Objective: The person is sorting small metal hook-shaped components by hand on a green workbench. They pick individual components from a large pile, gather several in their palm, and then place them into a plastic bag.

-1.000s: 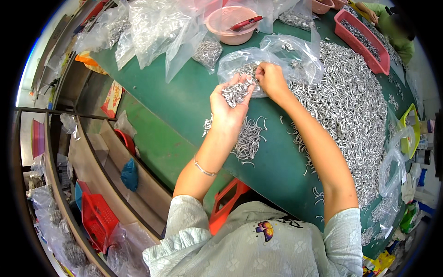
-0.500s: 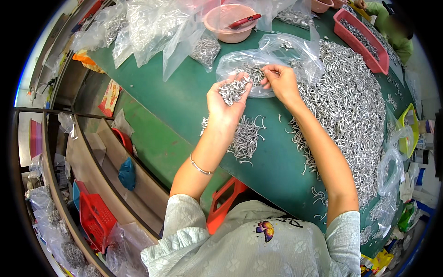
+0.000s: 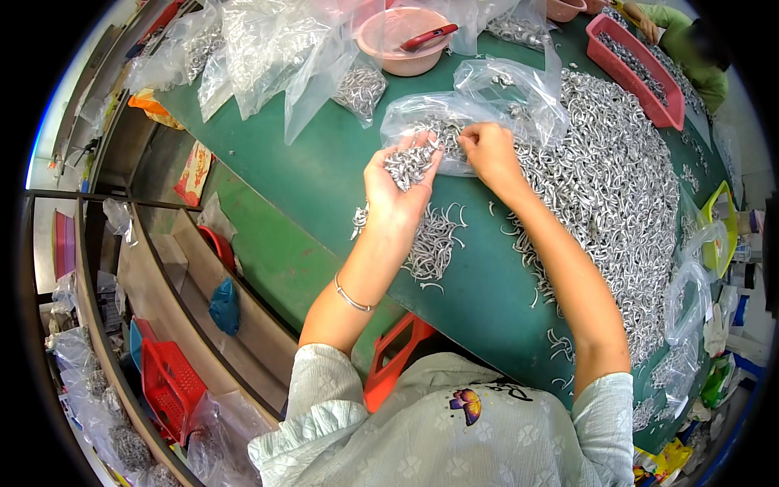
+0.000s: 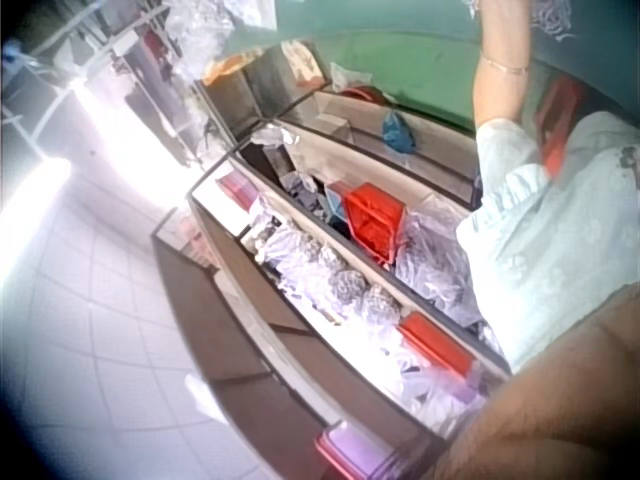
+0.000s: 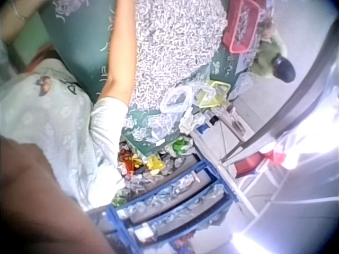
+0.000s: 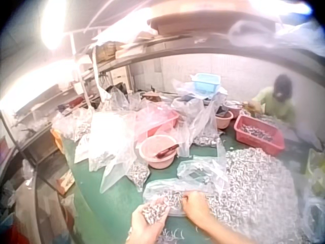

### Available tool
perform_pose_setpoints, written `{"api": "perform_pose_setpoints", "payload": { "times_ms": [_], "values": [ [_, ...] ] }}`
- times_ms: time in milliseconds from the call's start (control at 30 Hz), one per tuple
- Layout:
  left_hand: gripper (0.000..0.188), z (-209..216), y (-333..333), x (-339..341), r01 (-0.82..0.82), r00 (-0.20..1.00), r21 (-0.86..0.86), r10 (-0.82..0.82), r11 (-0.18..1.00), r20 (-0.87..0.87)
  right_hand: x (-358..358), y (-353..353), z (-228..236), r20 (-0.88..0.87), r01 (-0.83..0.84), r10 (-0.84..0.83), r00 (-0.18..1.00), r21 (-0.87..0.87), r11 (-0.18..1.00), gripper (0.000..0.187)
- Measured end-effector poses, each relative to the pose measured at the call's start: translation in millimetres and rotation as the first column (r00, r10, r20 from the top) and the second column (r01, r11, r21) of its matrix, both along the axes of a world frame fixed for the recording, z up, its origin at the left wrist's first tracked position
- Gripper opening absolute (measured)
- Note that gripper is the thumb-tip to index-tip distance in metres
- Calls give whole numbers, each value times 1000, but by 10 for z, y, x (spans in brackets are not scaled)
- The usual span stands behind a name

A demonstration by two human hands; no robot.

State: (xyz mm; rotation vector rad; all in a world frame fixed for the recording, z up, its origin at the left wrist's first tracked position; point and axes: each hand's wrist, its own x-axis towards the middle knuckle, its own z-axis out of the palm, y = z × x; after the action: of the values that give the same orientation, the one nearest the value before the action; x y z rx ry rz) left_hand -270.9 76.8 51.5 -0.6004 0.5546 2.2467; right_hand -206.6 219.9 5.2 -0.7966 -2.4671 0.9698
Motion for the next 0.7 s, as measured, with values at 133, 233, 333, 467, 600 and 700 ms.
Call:
{"api": "perform_pose_setpoints", "payload": {
  "times_ms": [133,233,333,467,600,700],
  "values": [
    [44,-15,-6,-7,4,1000,-5,-4,1000,6,-72,-142,81,153,68,-75,985,52,996,16],
    [45,-18,-2,-9,5,1000,3,-5,1000,8,-66,-148,20,39,77,-80,996,64,995,15],
    [45,-14,-11,-8,1,1000,-6,-1,1000,7,-3,-138,-14,-91,48,-48,995,-1,999,14],
    [45,-46,-7,-16,-4,1000,-2,4,1000,5,80,-80,-106,-298,-52,-54,953,-335,941,13],
    [45,-42,5,-10,-1,1000,-6,1,1000,1,114,-57,-205,-489,-214,-68,869,-497,841,14],
    [45,-53,-9,-18,-6,1000,-2,6,1000,3,141,-103,-97,-428,-202,-84,900,-580,789,15]
  ]
}}
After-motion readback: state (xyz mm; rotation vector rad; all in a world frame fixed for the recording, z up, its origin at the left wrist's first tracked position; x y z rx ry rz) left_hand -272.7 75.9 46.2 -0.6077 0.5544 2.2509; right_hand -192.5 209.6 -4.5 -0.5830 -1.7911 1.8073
